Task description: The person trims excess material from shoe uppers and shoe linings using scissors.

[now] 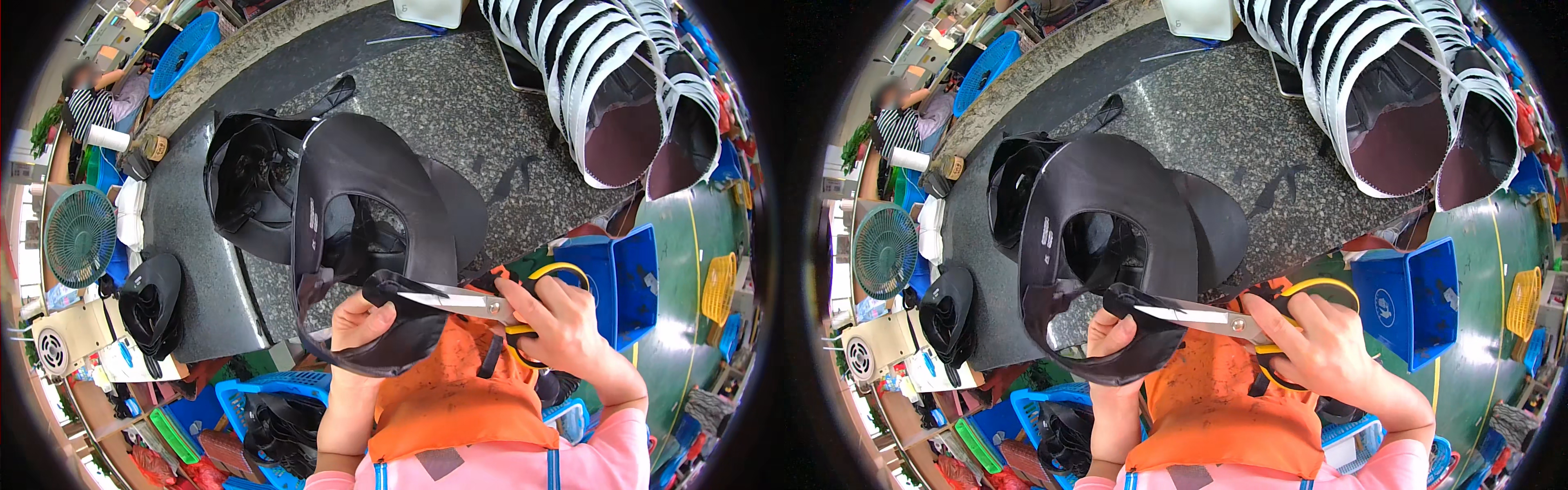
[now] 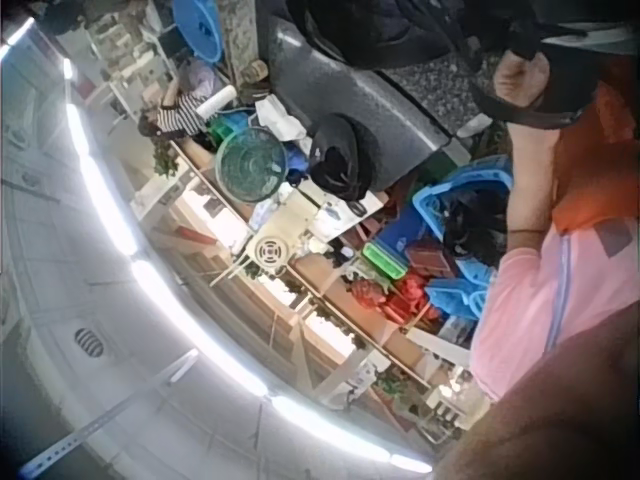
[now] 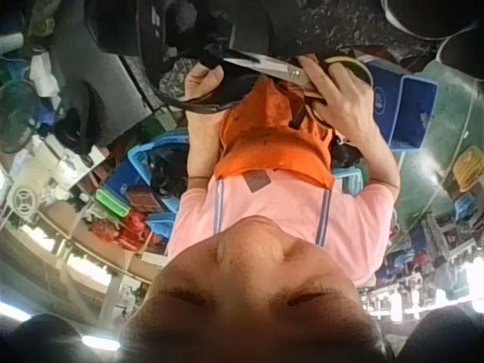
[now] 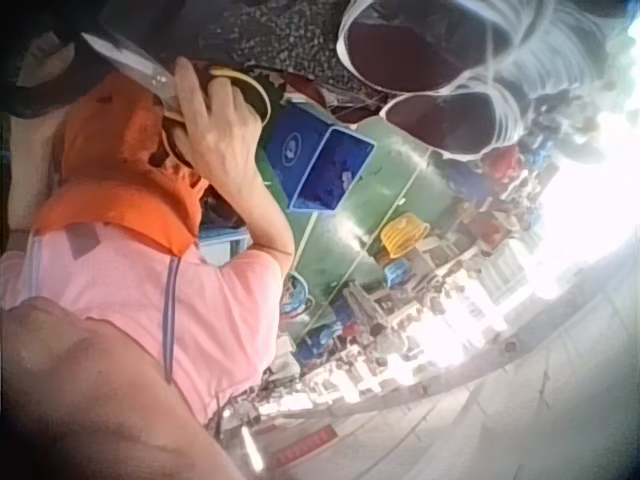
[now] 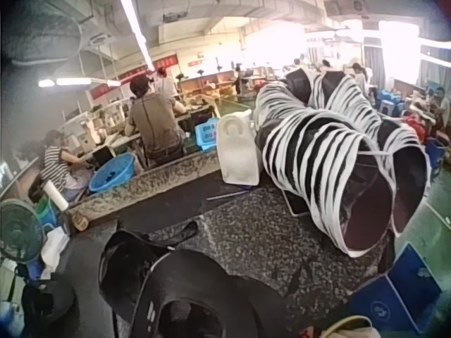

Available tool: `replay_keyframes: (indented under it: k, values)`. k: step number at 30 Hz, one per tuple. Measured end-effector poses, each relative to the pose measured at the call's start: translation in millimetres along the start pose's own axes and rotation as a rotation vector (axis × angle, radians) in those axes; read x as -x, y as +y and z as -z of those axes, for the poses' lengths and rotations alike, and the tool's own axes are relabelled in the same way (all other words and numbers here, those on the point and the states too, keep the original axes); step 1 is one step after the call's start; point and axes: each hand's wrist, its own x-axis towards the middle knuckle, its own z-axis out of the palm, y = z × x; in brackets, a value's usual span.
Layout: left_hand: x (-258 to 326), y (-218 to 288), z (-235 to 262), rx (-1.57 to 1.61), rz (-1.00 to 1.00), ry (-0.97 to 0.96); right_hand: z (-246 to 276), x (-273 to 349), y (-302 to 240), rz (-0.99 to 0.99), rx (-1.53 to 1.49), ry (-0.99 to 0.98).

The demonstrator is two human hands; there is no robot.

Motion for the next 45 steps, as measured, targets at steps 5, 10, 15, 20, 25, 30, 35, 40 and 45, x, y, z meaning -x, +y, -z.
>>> replay_keyframes:
  k: [5,10,15,20,25,30,35,40,45]
  values:
    - [0.4,4.0,-9.0,-0.077,0.011,0.036,0.0,-7.3,2.6,0.027,-0.005,0.069]
    - [0.9,-2.3,-4.7,0.011,-0.021,-0.008,3.3,-8.1,2.3,0.005,0.022,0.045]
    - [6.4,-8.2,-2.9,-0.179,0.117,0.004,7.3,-14.9,4.0,0.060,-0.010,0.027]
    - [9.4,-7.8,-8.5,-0.099,0.085,-0.007,6.9,-13.2,7.0,0.100,-0.060,0.017]
    - [10.5,-4.0,-14.6,-0.095,0.055,0.019,3.6,-11.3,9.6,0.127,-0.060,0.022]
    - [9.2,1.4,-12.9,-0.051,0.070,-0.038,0.2,-8.1,13.9,0.130,-0.092,0.056]
    - [9.9,1.8,-14.7,-0.035,0.027,-0.070,2.0,-5.3,16.2,0.132,-0.060,0.037]
    - [9.7,-1.1,1.4,-0.286,0.033,-0.109,16.3,-13.1,19.1,0.149,-0.025,-0.005]
    - [1.1,15.0,-1.0,-0.248,0.147,-0.208,33.3,-13.2,27.3,0.215,-0.017,-0.101]
